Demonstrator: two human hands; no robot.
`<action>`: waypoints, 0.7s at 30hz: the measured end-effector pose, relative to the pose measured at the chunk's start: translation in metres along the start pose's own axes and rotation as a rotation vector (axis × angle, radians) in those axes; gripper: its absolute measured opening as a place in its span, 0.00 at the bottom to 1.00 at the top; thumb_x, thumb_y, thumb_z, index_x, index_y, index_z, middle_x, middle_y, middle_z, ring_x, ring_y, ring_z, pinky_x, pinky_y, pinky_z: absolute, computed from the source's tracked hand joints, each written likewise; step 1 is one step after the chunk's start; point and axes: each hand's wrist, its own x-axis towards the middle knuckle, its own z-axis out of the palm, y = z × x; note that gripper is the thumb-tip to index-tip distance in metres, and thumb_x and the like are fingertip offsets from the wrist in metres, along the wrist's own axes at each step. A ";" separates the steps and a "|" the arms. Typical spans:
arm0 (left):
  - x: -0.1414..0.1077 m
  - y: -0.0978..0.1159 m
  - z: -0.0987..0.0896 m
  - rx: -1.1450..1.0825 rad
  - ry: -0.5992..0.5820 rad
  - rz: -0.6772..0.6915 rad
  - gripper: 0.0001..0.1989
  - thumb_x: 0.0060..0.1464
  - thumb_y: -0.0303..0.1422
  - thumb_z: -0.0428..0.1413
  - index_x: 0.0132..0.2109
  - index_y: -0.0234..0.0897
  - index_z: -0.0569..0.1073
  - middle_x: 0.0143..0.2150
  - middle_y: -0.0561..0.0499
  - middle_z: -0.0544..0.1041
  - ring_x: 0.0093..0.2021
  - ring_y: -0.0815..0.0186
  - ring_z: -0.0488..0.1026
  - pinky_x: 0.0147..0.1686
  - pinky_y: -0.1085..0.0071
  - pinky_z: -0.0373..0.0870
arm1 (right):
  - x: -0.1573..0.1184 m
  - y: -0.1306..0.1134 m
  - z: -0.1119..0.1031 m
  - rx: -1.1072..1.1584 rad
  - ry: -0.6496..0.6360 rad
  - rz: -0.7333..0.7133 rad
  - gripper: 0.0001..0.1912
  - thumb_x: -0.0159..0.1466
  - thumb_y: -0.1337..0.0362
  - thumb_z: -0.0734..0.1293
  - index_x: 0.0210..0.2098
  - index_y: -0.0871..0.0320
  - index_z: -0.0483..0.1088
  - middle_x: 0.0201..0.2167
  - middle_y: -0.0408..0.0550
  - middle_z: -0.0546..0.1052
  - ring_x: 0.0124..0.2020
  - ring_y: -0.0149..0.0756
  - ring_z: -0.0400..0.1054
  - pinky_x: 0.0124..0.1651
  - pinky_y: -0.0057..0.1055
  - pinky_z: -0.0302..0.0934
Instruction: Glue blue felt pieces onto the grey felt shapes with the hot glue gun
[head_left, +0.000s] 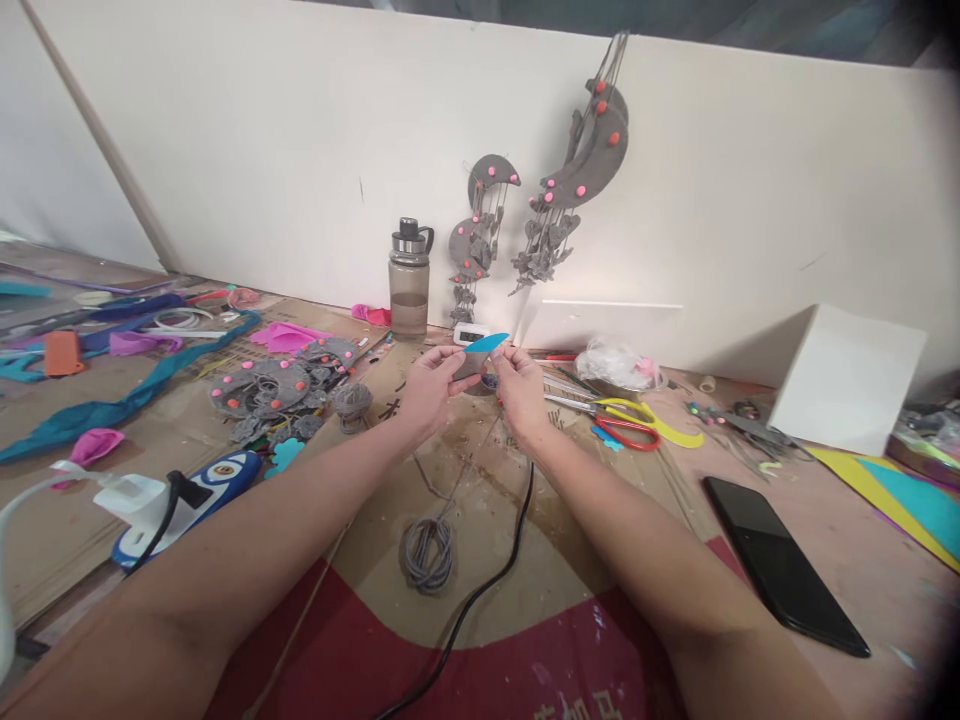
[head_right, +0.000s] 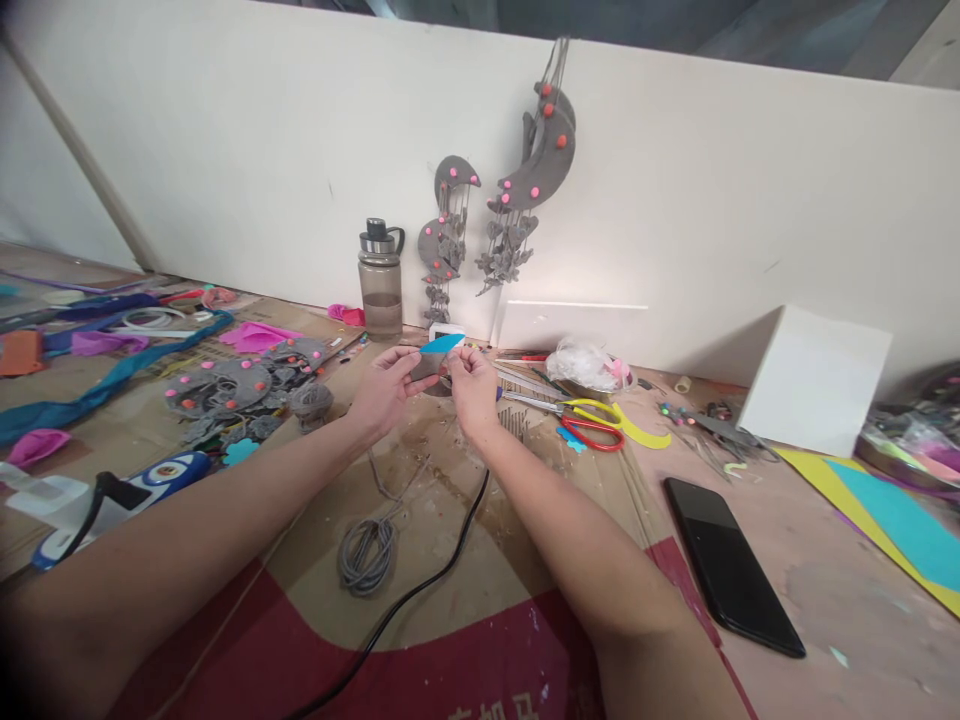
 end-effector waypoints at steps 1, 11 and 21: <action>0.000 0.000 0.000 -0.005 0.006 -0.003 0.07 0.47 0.30 0.62 0.33 0.34 0.72 0.32 0.52 0.77 0.33 0.68 0.78 0.45 0.62 0.76 | 0.000 0.000 0.000 0.006 -0.003 0.009 0.13 0.55 0.53 0.66 0.28 0.57 0.67 0.20 0.37 0.65 0.20 0.25 0.53 0.24 0.25 0.49; 0.005 0.000 -0.007 -0.040 0.019 -0.105 0.06 0.46 0.28 0.60 0.33 0.34 0.70 0.30 0.53 0.77 0.31 0.67 0.78 0.43 0.60 0.77 | 0.000 -0.002 0.001 0.032 -0.048 0.091 0.13 0.53 0.53 0.68 0.26 0.56 0.65 0.17 0.36 0.63 0.17 0.23 0.47 0.19 0.26 0.42; 0.014 -0.003 -0.019 -0.069 -0.018 -0.232 0.02 0.50 0.26 0.56 0.33 0.33 0.72 0.33 0.48 0.80 0.32 0.67 0.78 0.39 0.66 0.78 | -0.004 -0.010 0.003 0.090 -0.123 0.208 0.11 0.51 0.57 0.68 0.25 0.57 0.63 0.17 0.37 0.64 0.16 0.22 0.44 0.19 0.25 0.35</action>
